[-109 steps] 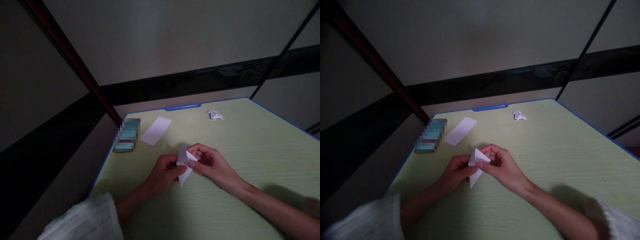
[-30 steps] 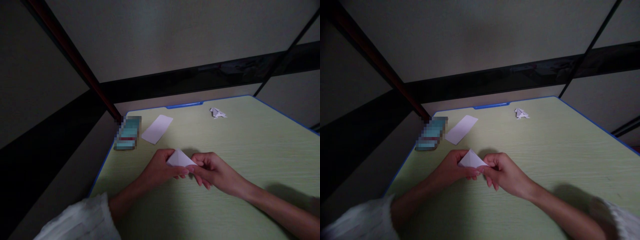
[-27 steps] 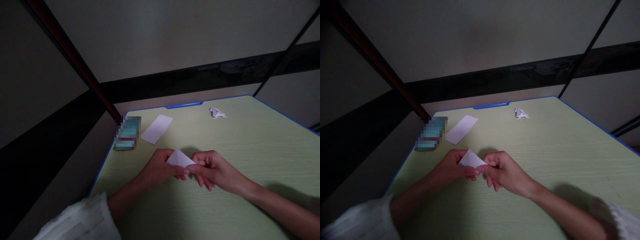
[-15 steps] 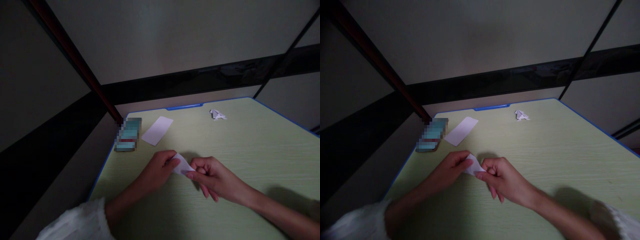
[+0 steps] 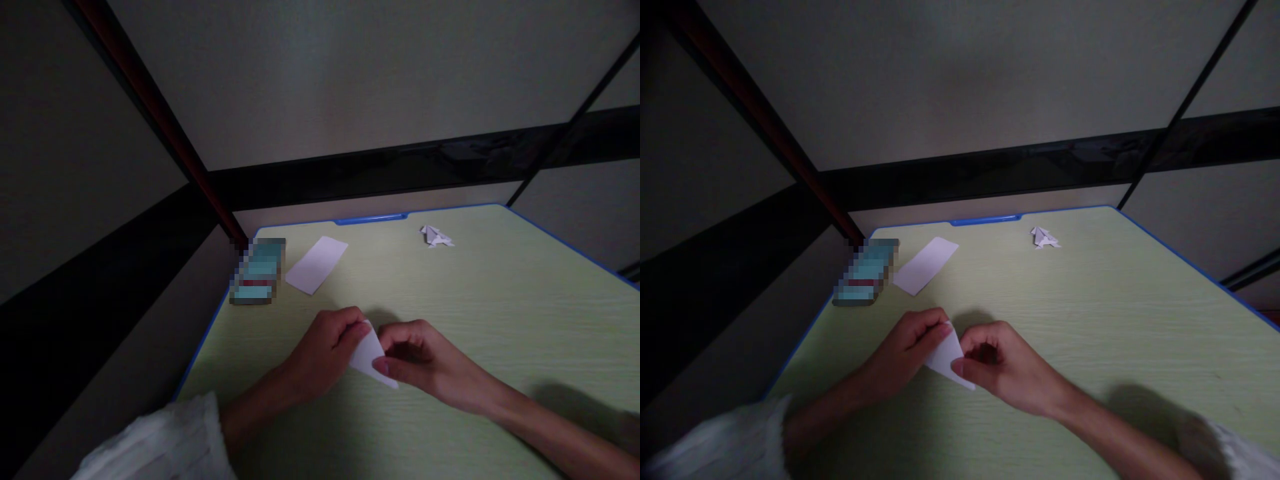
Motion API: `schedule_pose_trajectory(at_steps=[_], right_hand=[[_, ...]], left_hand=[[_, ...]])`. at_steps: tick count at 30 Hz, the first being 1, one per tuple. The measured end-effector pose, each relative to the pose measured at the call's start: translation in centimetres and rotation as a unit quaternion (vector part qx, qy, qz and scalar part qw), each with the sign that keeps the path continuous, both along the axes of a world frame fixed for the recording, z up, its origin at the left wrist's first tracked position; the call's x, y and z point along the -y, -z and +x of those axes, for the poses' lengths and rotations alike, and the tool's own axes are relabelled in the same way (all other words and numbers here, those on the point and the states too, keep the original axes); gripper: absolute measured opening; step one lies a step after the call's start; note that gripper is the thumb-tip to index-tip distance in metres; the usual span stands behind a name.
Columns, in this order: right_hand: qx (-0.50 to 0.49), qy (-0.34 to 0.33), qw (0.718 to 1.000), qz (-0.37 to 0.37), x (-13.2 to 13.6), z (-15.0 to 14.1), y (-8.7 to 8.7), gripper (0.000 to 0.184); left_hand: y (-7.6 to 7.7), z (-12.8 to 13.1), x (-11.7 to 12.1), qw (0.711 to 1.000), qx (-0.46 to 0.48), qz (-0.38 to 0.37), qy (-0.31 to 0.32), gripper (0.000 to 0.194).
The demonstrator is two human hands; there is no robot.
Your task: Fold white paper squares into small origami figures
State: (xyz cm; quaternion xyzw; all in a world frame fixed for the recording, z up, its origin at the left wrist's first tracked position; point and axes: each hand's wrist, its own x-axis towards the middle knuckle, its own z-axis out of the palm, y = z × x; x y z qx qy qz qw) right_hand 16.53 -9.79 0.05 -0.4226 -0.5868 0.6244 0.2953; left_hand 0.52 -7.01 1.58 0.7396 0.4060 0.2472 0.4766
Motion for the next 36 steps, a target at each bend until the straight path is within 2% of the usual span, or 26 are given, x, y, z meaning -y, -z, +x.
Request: schedule_pose_trajectory(at_steps=[3, 7, 16, 23, 29, 33, 36], right_hand=[[-0.022, 0.013, 1.000, 0.012, -0.2, 0.2, -0.1, 0.019], [0.026, -0.011, 0.999, 0.045, -0.5, 0.5, -0.1, 0.014], [0.144, -0.102, 0.971, 0.159, -0.2, 1.0, -0.6, 0.018], [0.191, -0.121, 0.953, 0.203, -0.3, 1.1, -0.7, 0.021], [0.194, -0.130, 0.951, 0.201, -0.2, 1.1, -0.9, 0.023], [0.188, -0.114, 0.953, 0.209, -0.2, 1.0, -0.7, 0.023], [0.174, -0.078, 0.962, 0.198, -0.1, 0.7, -0.5, 0.023]], left_hand=[[0.2, 0.0, 0.1, 0.997, -0.050, 0.013, 0.050, 0.026], [0.2, 0.0, 0.2, 0.989, -0.105, 0.034, 0.101, 0.026], [0.0, -0.1, 0.4, 0.967, -0.197, 0.071, 0.143, 0.027], [0.0, -0.1, 0.5, 0.963, -0.204, 0.092, 0.147, 0.028], [0.0, -0.1, 0.6, 0.963, -0.201, 0.101, 0.146, 0.028], [0.0, 0.0, 0.7, 0.964, -0.196, 0.113, 0.140, 0.027], [0.1, 0.0, 0.9, 0.965, -0.188, 0.135, 0.120, 0.026]])
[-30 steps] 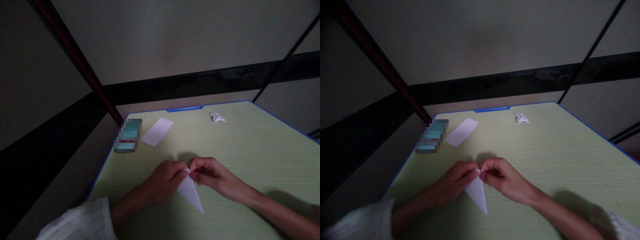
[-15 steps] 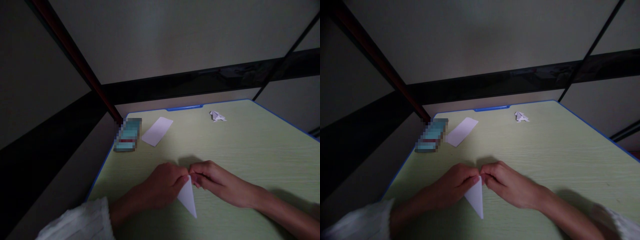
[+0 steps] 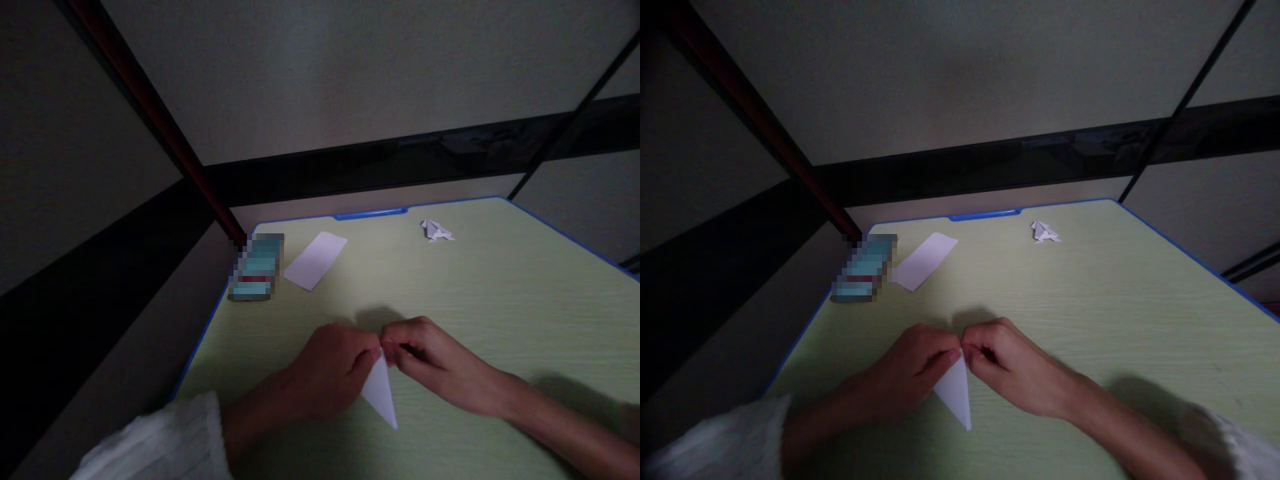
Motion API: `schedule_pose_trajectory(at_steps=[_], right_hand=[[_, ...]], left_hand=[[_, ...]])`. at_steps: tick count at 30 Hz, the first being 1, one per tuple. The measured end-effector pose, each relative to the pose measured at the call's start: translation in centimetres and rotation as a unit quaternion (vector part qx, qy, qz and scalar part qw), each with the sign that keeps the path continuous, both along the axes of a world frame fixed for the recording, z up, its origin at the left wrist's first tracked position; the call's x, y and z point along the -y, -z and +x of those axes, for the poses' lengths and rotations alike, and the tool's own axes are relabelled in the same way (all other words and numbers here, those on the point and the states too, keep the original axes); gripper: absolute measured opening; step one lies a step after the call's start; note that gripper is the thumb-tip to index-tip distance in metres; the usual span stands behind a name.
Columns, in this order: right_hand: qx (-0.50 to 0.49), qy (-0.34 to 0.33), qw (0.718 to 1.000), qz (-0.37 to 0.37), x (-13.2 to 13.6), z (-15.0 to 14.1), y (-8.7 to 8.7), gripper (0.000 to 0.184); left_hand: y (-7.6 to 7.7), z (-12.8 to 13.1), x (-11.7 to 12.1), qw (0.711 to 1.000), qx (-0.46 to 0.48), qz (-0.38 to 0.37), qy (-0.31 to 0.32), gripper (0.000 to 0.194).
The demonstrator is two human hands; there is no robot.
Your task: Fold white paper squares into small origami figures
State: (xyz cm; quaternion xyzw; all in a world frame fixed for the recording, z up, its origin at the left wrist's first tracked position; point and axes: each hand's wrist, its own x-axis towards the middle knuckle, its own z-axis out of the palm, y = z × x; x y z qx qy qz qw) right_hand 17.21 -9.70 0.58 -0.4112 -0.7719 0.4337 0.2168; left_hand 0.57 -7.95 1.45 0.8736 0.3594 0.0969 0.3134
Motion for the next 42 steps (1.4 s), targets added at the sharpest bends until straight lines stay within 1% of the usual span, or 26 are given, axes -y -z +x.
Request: schedule_pose_trajectory(at_steps=[2, 6, 8, 10, 13, 15, 19, 23, 26, 29, 37, 39, 42], right_hand=[[-0.018, 0.029, 0.999, -0.016, 0.1, -0.2, 0.0, 0.023], [-0.049, 0.062, 0.996, -0.042, 0.4, -0.6, -0.3, 0.022], [-0.066, 0.073, 0.993, -0.059, 0.4, -0.8, -0.3, 0.021], [-0.092, 0.069, 0.990, -0.085, 0.3, -0.8, -0.3, 0.021], [-0.141, 0.040, 0.979, -0.145, -0.1, -0.6, -0.2, 0.018], [-0.159, 0.020, 0.973, -0.167, -0.2, -0.2, -0.3, 0.017], [-0.142, -0.005, 0.979, -0.145, -0.4, 0.3, -0.4, 0.014], [-0.107, -0.004, 0.986, -0.125, -0.4, 0.4, -0.3, 0.015], [-0.098, 0.000, 0.988, -0.116, -0.3, 0.3, -0.2, 0.015], [-0.100, 0.019, 0.989, -0.103, -0.2, 0.1, -0.2, 0.016], [-0.134, 0.082, 0.982, -0.108, 0.1, -0.9, -0.2, 0.016], [-0.146, 0.079, 0.979, -0.118, -0.1, -0.8, -0.1, 0.016], [-0.149, 0.047, 0.979, -0.128, -0.3, -0.4, 0.0, 0.015]], left_hand=[[0.1, 0.1, 0.3, 1.000, 0.008, 0.025, -0.005, 0.025], [0.1, 0.1, 0.7, 0.996, 0.009, 0.088, 0.000, 0.020], [0.1, 0.1, 0.8, 0.994, 0.008, 0.106, 0.000, 0.019], [-0.1, 0.0, 0.7, 0.995, 0.015, 0.098, -0.001, 0.020], [-0.4, 0.0, 0.5, 0.998, 0.038, 0.050, -0.004, 0.025], [-0.5, 0.0, 0.3, 0.999, 0.050, 0.018, -0.010, 0.028], [-0.4, 0.0, 0.1, 0.998, 0.049, -0.022, -0.021, 0.028], [-0.2, 0.0, 0.1, 0.998, 0.047, -0.031, -0.030, 0.027], [-0.2, 0.1, 0.1, 0.998, 0.044, -0.027, -0.033, 0.028], [-0.1, 0.1, 0.1, 0.998, 0.040, -0.011, -0.039, 0.030], [-0.3, 0.0, 0.4, 0.996, 0.038, 0.075, -0.038, 0.027], [-0.5, 0.0, 0.4, 0.996, 0.034, 0.067, -0.042, 0.027], [-0.5, -0.1, 0.1, 0.998, 0.034, 0.030, -0.053, 0.028]])
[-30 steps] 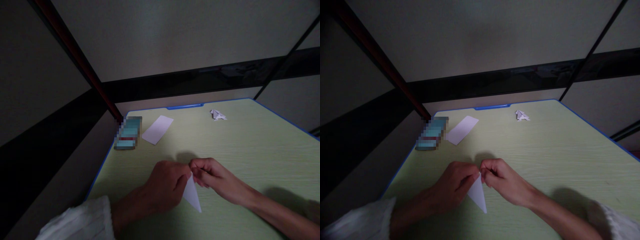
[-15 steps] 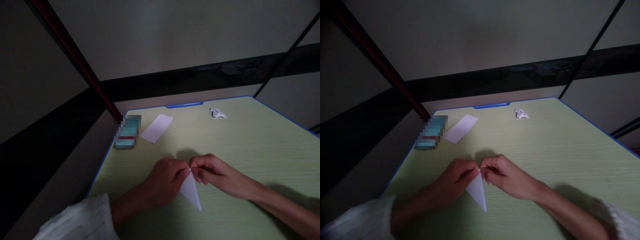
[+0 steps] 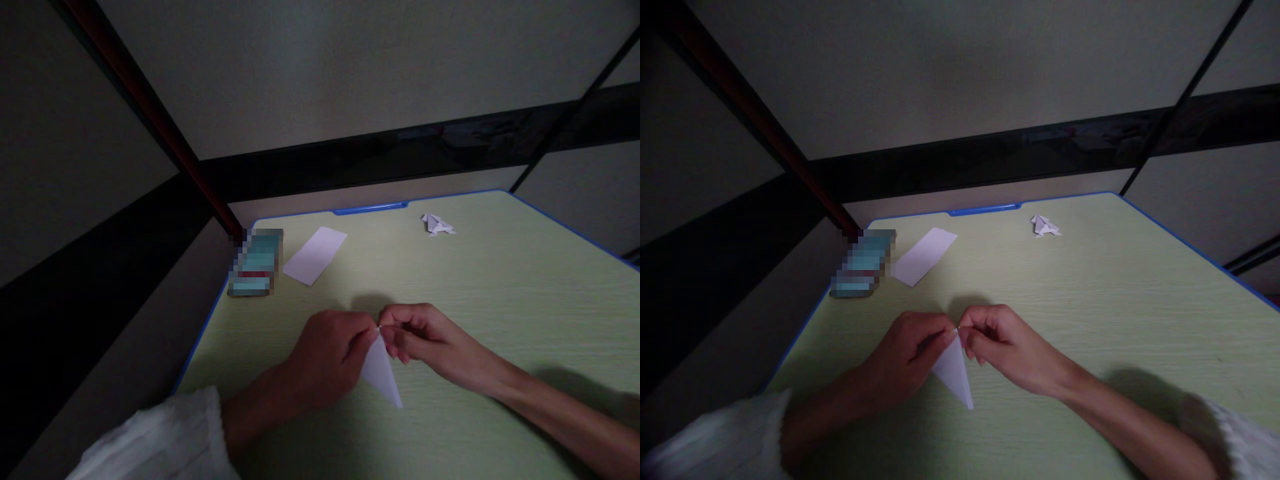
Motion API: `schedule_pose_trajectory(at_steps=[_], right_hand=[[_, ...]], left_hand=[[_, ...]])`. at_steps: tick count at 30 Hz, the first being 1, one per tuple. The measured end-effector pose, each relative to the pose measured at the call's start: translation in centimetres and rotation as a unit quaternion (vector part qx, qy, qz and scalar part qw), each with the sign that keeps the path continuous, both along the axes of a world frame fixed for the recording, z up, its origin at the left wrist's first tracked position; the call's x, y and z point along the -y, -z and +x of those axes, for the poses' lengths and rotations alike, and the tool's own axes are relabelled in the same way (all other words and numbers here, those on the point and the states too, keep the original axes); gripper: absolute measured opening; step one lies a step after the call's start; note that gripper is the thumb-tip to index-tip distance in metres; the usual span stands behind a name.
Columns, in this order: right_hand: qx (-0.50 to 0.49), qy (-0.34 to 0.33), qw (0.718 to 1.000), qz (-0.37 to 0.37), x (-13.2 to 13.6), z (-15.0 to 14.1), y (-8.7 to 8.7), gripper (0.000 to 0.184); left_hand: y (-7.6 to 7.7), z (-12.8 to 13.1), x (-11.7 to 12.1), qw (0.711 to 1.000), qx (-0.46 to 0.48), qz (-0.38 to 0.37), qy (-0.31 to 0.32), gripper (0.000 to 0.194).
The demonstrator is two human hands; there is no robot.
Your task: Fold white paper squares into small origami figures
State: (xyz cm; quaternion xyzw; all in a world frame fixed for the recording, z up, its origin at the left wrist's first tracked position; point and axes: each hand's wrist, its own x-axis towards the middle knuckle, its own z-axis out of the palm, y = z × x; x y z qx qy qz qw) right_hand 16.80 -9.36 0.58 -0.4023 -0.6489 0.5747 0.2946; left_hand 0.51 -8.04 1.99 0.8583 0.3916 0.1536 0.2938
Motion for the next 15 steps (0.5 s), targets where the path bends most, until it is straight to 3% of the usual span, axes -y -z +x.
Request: schedule_pose_trajectory(at_steps=[8, 15], right_hand=[[0.031, -0.015, 0.999, 0.040, -0.14, 0.45, 0.06, 0.017], [0.017, 0.003, 1.000, 0.025, -0.01, 0.15, 0.11, 0.016]], left_hand=[[0.07, 0.08, -0.36, 0.990, 0.050, -0.135, -0.004, 0.021], [0.20, 0.13, -0.22, 0.979, 0.098, -0.176, -0.022, 0.018]])
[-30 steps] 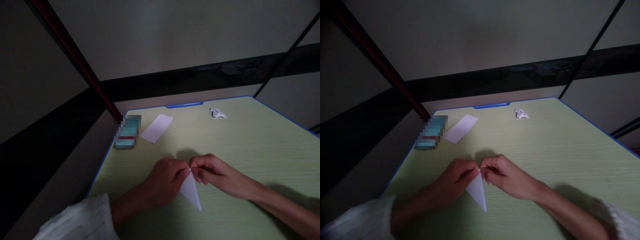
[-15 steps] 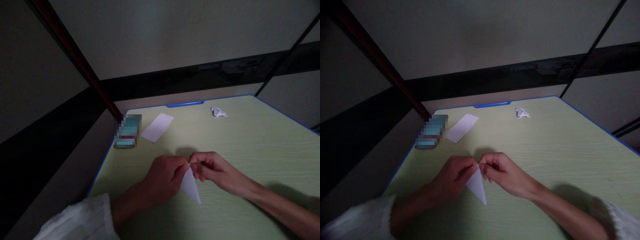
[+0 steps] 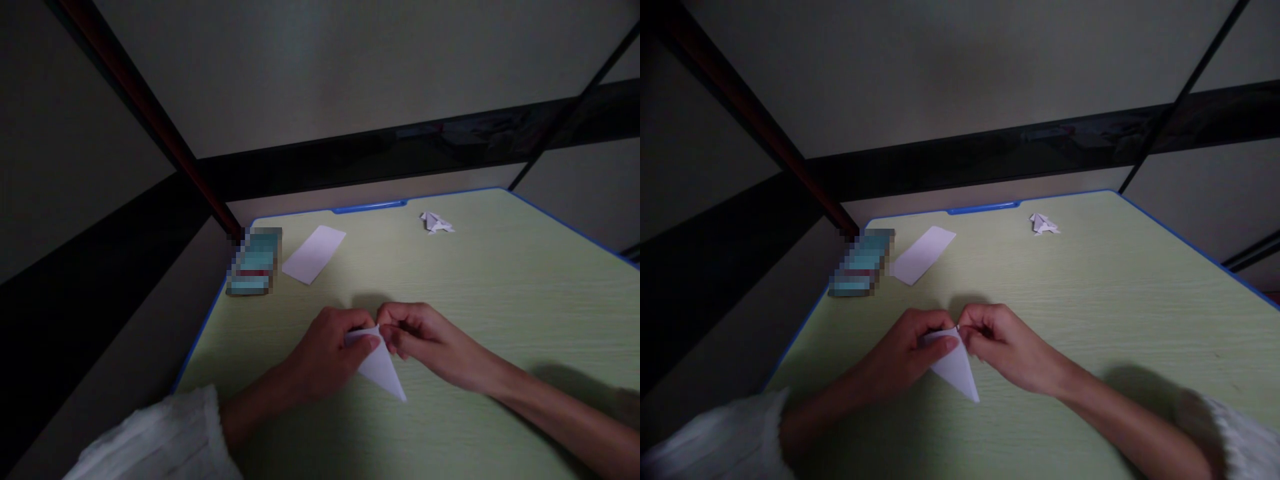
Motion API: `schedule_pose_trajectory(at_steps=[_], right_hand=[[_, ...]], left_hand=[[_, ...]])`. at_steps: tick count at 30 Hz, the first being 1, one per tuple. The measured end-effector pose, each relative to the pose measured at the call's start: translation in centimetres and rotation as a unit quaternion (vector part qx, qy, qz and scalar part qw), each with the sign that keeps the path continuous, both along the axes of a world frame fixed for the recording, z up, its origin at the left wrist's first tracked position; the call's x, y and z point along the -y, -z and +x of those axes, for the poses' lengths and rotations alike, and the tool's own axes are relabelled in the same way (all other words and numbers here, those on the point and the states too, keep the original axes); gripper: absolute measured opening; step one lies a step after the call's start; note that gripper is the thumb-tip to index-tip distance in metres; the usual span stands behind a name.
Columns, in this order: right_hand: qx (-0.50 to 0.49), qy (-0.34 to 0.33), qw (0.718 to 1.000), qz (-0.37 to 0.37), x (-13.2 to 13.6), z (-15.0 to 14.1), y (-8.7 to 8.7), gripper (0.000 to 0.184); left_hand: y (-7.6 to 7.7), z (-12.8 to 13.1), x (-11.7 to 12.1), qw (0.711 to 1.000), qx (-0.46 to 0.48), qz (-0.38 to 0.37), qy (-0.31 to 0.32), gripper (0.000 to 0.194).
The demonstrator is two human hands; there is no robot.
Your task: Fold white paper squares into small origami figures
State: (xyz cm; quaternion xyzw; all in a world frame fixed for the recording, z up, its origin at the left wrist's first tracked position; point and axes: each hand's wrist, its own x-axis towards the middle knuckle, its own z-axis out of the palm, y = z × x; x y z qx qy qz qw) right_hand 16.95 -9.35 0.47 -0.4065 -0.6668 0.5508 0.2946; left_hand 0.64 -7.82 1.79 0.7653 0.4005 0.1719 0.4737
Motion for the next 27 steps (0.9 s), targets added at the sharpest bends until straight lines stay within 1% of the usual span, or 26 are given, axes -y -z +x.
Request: schedule_pose_trajectory(at_steps=[4, 8, 14, 19, 25, 27], right_hand=[[-0.010, -0.018, 1.000, -0.005, -0.11, 0.16, 0.17, 0.015], [0.005, -0.014, 1.000, 0.001, 0.08, 0.18, 0.16, 0.016], [-0.015, 0.013, 1.000, -0.004, 0.15, -0.03, 0.29, 0.014], [0.003, 0.002, 1.000, -0.001, 0.09, 0.01, 0.34, 0.015], [-0.026, 0.012, 1.000, -0.008, 0.23, -0.20, 0.43, 0.012], [-0.020, 0.011, 1.000, -0.002, 0.21, -0.17, 0.45, 0.012]], left_hand=[[0.09, -0.05, -0.11, 1.000, 0.005, -0.003, -0.007, 0.018], [-0.02, 0.04, -0.10, 1.000, 0.004, -0.007, -0.002, 0.018], [-0.15, 0.07, -0.06, 1.000, -0.009, 0.011, -0.019, 0.018], [-0.03, 0.00, -0.14, 1.000, -0.004, 0.000, -0.019, 0.016], [-0.33, -0.01, -0.09, 1.000, -0.014, 0.015, -0.024, 0.017], [-0.26, 0.00, -0.13, 0.999, -0.018, 0.019, -0.029, 0.016]])
